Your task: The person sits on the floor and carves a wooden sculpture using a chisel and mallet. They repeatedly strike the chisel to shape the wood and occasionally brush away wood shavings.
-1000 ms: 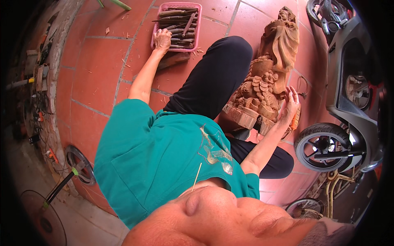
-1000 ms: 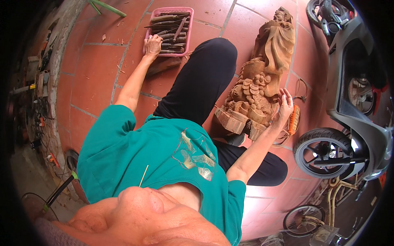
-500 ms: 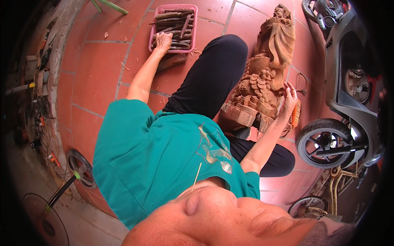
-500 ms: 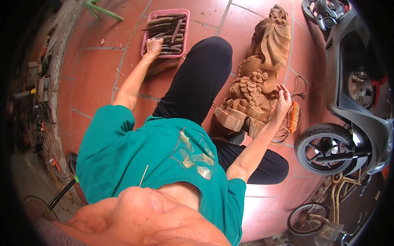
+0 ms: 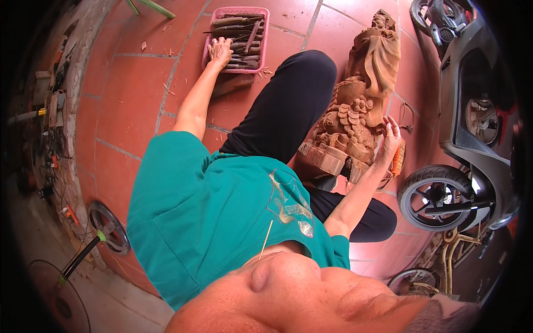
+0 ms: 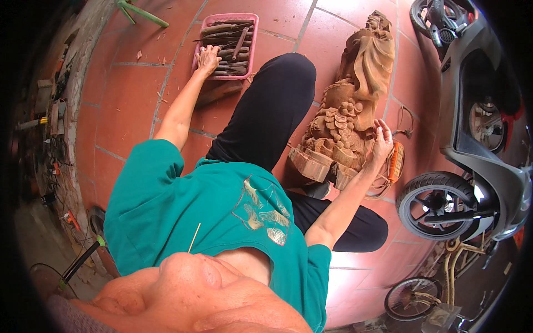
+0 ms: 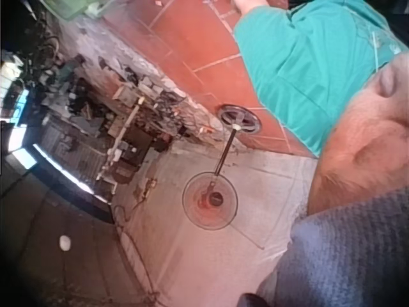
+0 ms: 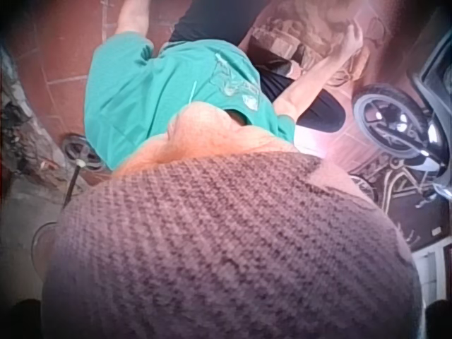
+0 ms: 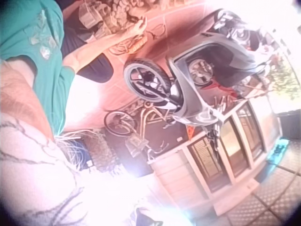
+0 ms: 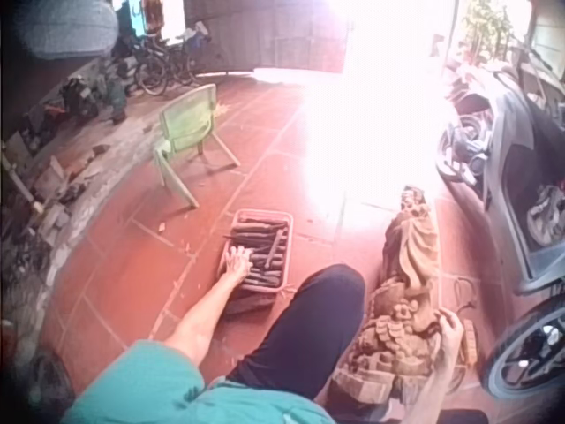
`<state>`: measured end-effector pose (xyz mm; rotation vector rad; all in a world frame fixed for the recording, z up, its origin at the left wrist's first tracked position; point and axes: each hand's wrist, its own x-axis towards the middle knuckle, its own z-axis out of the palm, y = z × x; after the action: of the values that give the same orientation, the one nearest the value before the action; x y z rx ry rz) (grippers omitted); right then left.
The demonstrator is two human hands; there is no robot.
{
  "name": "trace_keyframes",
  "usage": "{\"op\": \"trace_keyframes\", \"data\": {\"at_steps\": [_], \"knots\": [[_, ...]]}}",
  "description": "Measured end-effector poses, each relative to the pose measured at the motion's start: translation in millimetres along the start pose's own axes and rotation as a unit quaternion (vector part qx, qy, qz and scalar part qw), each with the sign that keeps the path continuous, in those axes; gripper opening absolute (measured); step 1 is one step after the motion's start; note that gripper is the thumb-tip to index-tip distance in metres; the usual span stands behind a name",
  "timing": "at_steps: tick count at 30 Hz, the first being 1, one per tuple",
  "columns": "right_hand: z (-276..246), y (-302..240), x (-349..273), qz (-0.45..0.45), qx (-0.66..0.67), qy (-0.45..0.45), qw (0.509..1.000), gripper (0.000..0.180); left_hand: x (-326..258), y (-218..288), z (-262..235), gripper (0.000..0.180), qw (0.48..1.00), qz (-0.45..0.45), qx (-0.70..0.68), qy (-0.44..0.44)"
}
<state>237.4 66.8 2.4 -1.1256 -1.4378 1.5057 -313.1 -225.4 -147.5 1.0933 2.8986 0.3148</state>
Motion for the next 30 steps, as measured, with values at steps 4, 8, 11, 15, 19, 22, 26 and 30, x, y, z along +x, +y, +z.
{"op": "trace_keyframes", "data": {"at_steps": [4, 8, 11, 15, 19, 22, 26, 30], "knots": [[-1.9, 2.6, 2.3, 0.007, 0.001, 0.007, 1.000, 0.027, -2.9, 1.1, -9.6, 0.035, 0.997, 0.009, -0.017, -0.073], [-1.2, 3.5, 3.1, 0.001, -0.017, 0.003, 1.000, 0.027, -11.1, -7.7, -6.6, 0.034, 0.998, 0.029, -0.016, -0.047], [-0.8, 3.8, 3.0, -0.001, -0.009, 0.001, 1.000, 0.027, -14.6, -7.1, -9.1, 0.035, 0.999, 0.032, -0.008, -0.040], [0.2, 4.5, 2.3, 0.003, 0.006, 0.008, 1.000, 0.026, -14.2, -0.8, -18.9, 0.034, 0.999, 0.036, 0.013, -0.028], [2.9, 2.0, 1.1, -0.007, -0.003, 0.000, 1.000, 0.027, -16.7, -1.7, -16.7, 0.034, 0.998, 0.063, 0.031, 0.000], [-3.4, 4.8, 2.0, -0.003, -0.008, -0.004, 1.000, 0.029, -18.1, -4.4, -12.7, 0.023, 0.996, 0.072, -0.035, 0.024], [-3.6, 8.5, 4.4, -0.007, -0.004, -0.003, 1.000, 0.029, -3.2, -16.8, -7.3, 0.016, 0.996, -0.034, -0.078, -0.001], [-2.5, 7.8, 4.5, 0.003, 0.003, 0.003, 1.000, 0.028, 14.4, -17.0, 0.3, 0.025, 0.998, 0.025, 0.009, 0.056]]}}
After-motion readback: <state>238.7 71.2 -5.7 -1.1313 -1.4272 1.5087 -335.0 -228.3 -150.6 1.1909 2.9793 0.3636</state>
